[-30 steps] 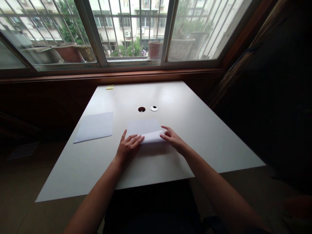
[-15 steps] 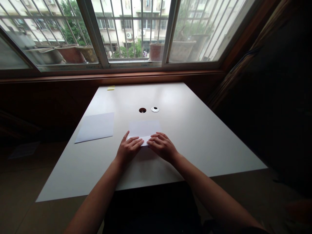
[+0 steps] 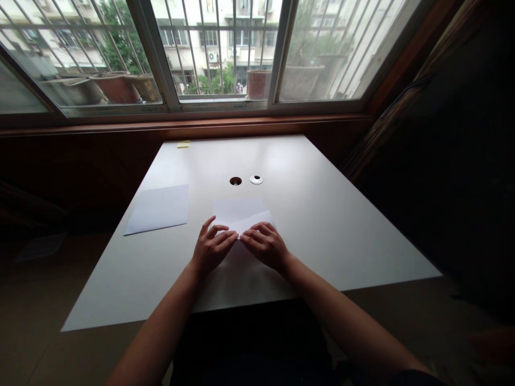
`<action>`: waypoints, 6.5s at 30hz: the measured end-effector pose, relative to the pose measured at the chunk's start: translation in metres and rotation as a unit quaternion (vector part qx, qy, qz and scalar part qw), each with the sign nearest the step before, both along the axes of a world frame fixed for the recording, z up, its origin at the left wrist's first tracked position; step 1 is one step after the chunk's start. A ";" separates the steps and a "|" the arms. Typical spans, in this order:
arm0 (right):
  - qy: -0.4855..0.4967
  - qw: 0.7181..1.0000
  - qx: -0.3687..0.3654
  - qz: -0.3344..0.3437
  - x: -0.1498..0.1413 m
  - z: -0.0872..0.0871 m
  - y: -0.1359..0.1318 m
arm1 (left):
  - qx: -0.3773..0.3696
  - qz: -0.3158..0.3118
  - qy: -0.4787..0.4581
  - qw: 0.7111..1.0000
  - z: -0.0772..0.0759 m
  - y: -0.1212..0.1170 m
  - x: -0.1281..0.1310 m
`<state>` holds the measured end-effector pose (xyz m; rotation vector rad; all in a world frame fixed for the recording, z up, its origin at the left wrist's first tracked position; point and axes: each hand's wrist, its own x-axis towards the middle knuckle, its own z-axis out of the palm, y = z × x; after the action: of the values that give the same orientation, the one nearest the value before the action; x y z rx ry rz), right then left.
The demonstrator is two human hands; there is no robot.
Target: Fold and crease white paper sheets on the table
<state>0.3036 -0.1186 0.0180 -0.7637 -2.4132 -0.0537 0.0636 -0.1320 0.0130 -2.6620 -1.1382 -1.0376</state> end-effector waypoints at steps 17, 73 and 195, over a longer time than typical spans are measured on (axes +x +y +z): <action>0.014 0.997 -0.041 -0.058 0.086 -0.005 0.009 | 0.059 0.039 -0.004 0.997 -0.001 0.003 -0.011; -0.002 0.992 0.095 -0.082 0.078 -0.002 0.008 | 0.109 0.099 -0.024 0.989 0.003 0.002 -0.015; -0.019 0.994 0.095 -0.042 0.066 0.008 0.008 | 0.126 0.072 0.028 0.989 0.003 -0.001 0.004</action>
<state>0.3696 -0.1101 0.0261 -0.7800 -2.3679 -0.3294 0.0673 -0.1330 0.0161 -2.3622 -1.0877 -1.0020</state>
